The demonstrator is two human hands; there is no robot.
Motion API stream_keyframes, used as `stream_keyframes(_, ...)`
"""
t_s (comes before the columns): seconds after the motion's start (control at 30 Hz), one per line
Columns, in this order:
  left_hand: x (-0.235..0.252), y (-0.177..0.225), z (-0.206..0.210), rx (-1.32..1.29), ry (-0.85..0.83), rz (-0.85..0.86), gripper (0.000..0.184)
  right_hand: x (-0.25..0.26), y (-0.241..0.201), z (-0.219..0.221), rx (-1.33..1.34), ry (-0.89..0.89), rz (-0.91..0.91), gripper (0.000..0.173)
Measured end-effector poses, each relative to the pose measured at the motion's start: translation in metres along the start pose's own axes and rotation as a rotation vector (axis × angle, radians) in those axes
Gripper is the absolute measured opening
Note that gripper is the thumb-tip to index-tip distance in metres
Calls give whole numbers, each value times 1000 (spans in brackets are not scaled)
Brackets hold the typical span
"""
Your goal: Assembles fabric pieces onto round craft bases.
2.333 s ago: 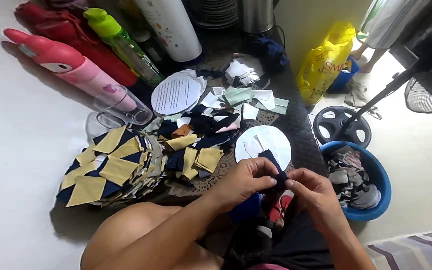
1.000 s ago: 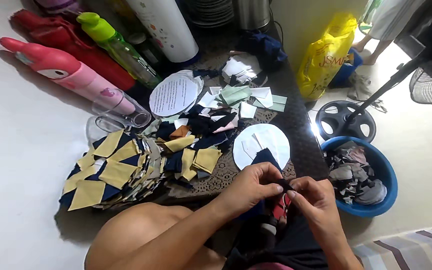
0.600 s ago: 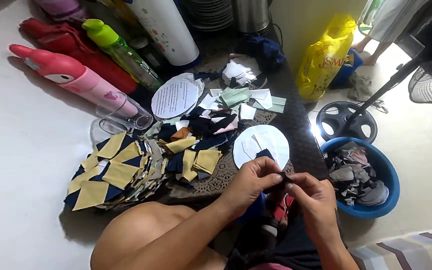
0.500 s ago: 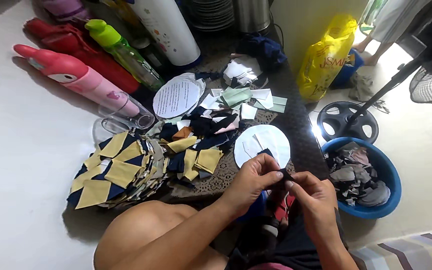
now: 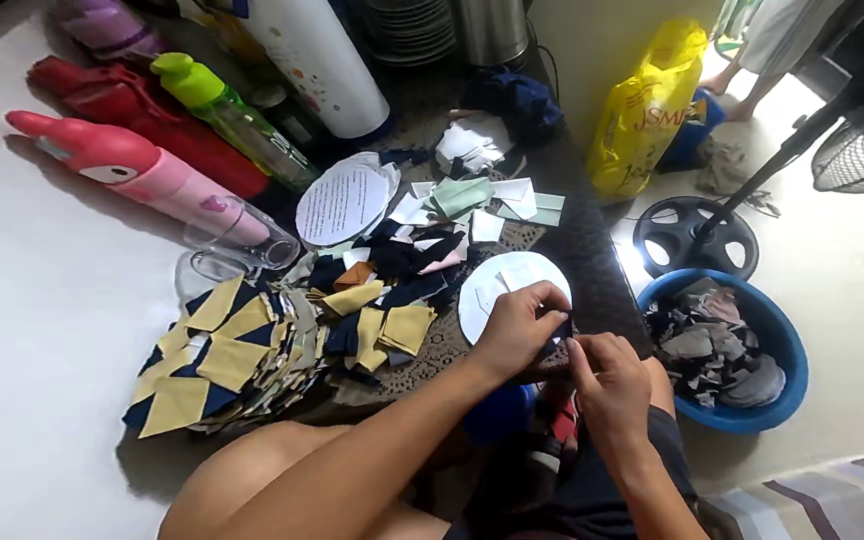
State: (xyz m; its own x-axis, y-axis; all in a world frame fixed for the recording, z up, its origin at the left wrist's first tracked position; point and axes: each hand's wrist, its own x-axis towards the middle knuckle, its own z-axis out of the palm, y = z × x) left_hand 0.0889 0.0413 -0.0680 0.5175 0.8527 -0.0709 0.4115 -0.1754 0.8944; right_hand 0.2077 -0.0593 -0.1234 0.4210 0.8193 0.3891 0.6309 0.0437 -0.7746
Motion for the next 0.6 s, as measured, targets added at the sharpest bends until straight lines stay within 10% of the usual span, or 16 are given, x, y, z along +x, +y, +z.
stream_keyframes(0.6,35,3,-2,529,-223,97,16,3,31,6,-200,74,-274,18)
